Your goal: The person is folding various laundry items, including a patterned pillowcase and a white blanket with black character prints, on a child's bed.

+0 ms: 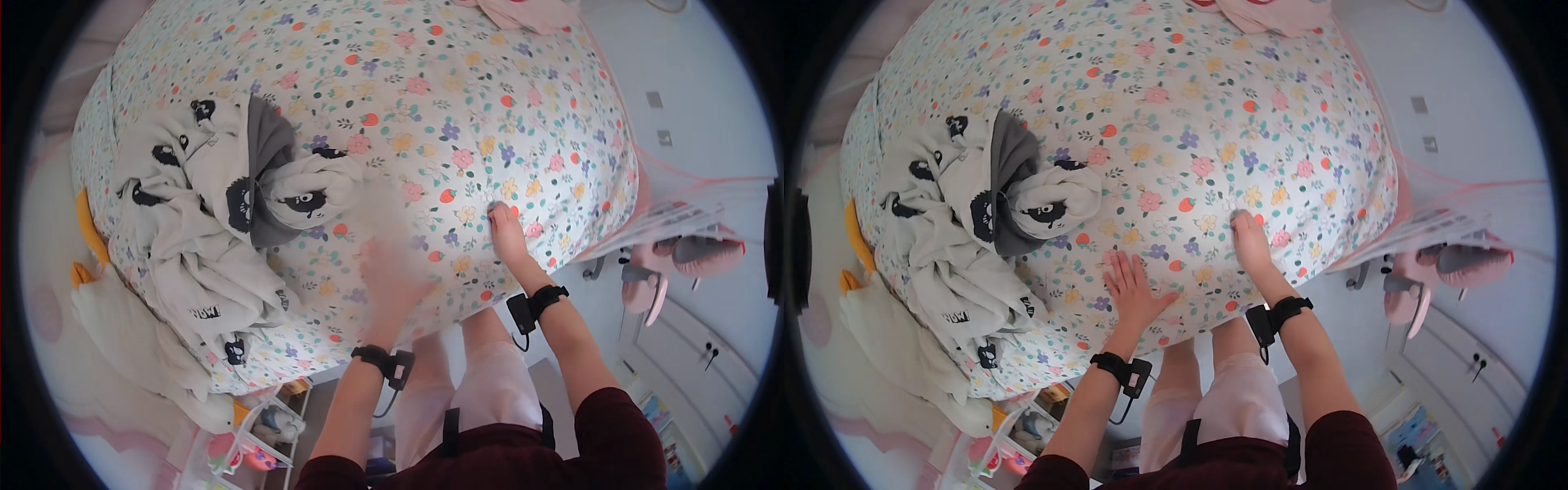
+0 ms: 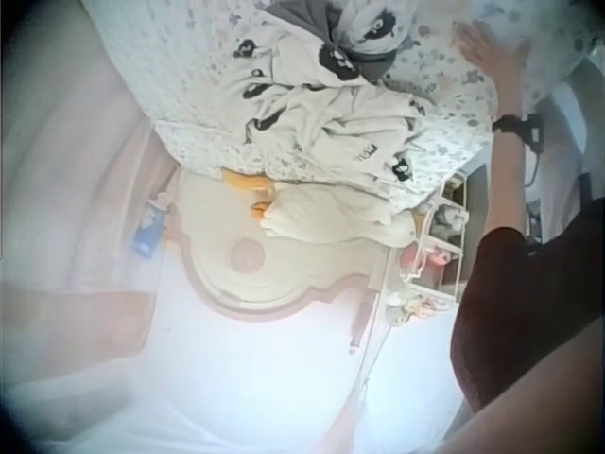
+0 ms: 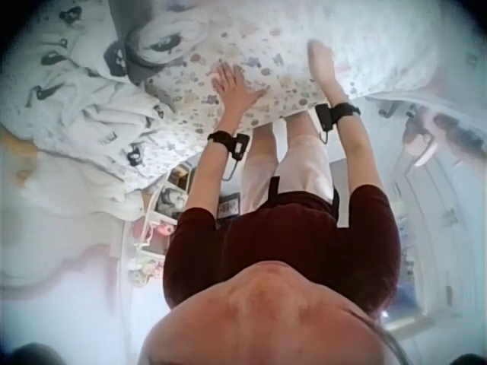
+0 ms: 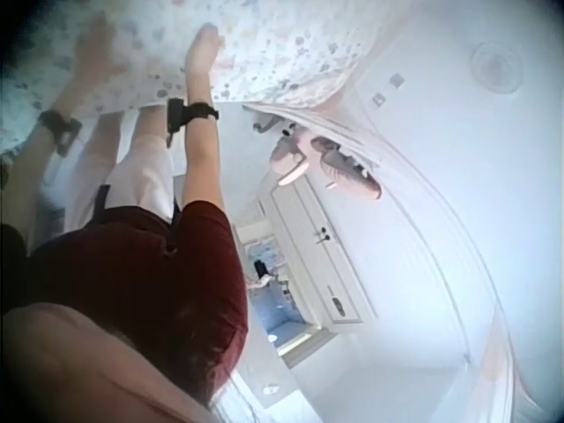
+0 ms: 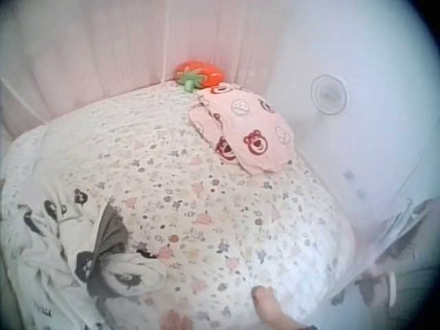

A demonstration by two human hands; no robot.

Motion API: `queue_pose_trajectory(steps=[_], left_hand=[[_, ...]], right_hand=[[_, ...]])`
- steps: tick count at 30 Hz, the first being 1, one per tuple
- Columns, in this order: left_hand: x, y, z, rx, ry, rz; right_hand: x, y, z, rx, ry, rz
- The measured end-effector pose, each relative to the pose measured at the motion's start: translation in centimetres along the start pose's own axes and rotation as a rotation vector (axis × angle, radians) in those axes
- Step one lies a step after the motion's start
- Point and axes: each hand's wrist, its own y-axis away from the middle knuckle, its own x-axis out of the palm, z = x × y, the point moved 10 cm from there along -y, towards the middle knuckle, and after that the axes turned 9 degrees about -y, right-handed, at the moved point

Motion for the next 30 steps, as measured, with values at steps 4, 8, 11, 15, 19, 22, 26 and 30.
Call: queue_pose_trajectory(steps=[4, 8, 11, 15, 19, 22, 26, 30], left_hand=[[3.8, 4.8, -1.5, 0.104, -0.066, 0.085], [8.6, 11.3, -1.3, 0.230, -0.357, 0.134], [10.4, 14.5, -1.8, 0.319, -0.514, 0.055], [11.3, 16.3, -3.7, 0.350, -0.473, 0.173], [11.2, 16.4, -5.2, 0.319, -0.336, 0.256], [10.2, 16.1, -9.6, 0.411, -0.306, 0.188], [9.8, 13.0, -17.7, 0.553, -0.375, -0.002], [8.1, 7.0, -25.6, 0.649, -0.279, -0.182]], right_hand=[[-0.8, 4.9, -2.4, 0.046, -0.019, 0.009], [-0.6, 10.3, -4.3, 0.217, -0.137, 0.082], [-1.4, 14.9, -4.9, 0.115, -0.085, 0.021], [-2.8, 23.4, -9.2, 0.348, -0.139, 0.000], [-6.2, 31.4, -14.7, 0.508, -0.157, -0.179], [-7.8, 35.8, -20.2, 0.873, -0.644, -0.382], [-8.6, 38.6, -23.3, 0.938, -1.410, -0.576], [-11.5, 41.7, -23.2, 1.165, -1.402, -0.761]])
